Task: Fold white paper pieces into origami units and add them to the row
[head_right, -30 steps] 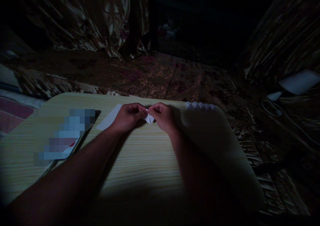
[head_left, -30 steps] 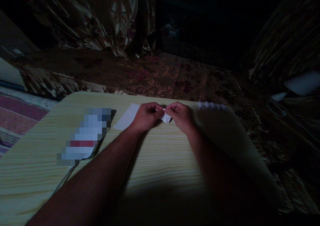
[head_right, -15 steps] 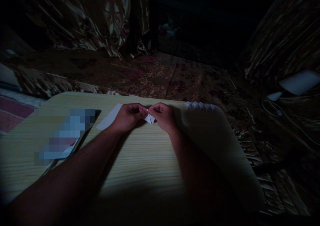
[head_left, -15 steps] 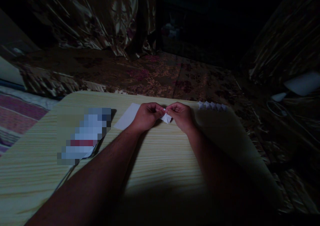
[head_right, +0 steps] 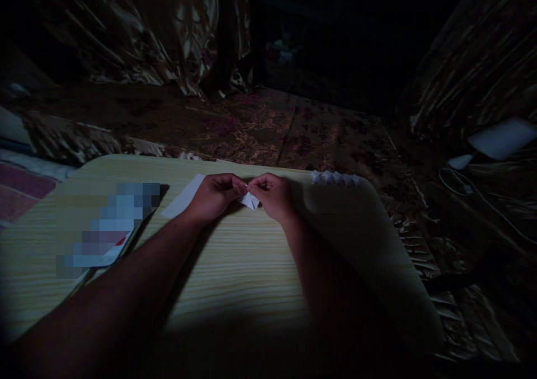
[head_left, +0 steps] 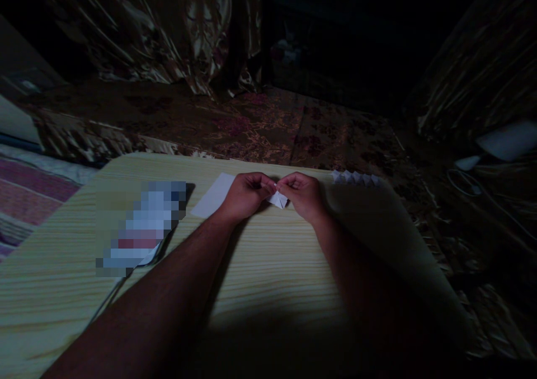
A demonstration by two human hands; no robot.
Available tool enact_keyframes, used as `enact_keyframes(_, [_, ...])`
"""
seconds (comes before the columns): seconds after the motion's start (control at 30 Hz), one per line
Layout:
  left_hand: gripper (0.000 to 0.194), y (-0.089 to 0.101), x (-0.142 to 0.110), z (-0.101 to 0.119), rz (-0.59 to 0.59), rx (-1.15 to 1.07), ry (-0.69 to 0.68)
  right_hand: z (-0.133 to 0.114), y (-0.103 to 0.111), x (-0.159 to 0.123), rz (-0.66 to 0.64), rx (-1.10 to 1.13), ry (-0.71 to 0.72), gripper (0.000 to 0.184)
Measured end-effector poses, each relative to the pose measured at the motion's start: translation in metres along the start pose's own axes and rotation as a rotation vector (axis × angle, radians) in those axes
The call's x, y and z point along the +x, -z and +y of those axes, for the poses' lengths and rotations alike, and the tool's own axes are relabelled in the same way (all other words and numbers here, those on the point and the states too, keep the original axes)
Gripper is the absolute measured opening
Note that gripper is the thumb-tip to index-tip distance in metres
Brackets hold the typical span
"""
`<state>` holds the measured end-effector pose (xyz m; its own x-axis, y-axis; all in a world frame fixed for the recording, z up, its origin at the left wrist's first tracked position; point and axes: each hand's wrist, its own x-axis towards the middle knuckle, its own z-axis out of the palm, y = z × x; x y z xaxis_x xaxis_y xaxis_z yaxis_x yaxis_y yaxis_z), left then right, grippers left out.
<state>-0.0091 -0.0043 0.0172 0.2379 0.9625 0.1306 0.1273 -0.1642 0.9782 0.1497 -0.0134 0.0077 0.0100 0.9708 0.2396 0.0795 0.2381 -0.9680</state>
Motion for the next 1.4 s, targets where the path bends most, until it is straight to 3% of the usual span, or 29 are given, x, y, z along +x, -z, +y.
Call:
enact_keyframes(0.4, [0.022,-0.0006,-0.0004,0.0009,-0.002,0.025,0.001,-0.0017,-0.0015,-0.0013,-0.013,-0.015,-0.030,0.017])
enact_keyframes(0.63, [0.028,-0.0027,-0.0005,0.0026,0.076,-0.020,-0.035,-0.0039,-0.0023,-0.0008,-0.011,0.047,-0.082,0.024])
enact_keyframes(0.77, [0.028,-0.0039,-0.0010,0.0036,0.110,-0.014,-0.045,-0.0028,-0.0018,0.0008,-0.035,0.038,-0.135,0.018])
enact_keyframes(1.4, [0.031,-0.0061,-0.0022,0.0036,0.106,0.026,-0.084,-0.0014,-0.0040,0.0010,0.024,0.011,-0.104,0.011])
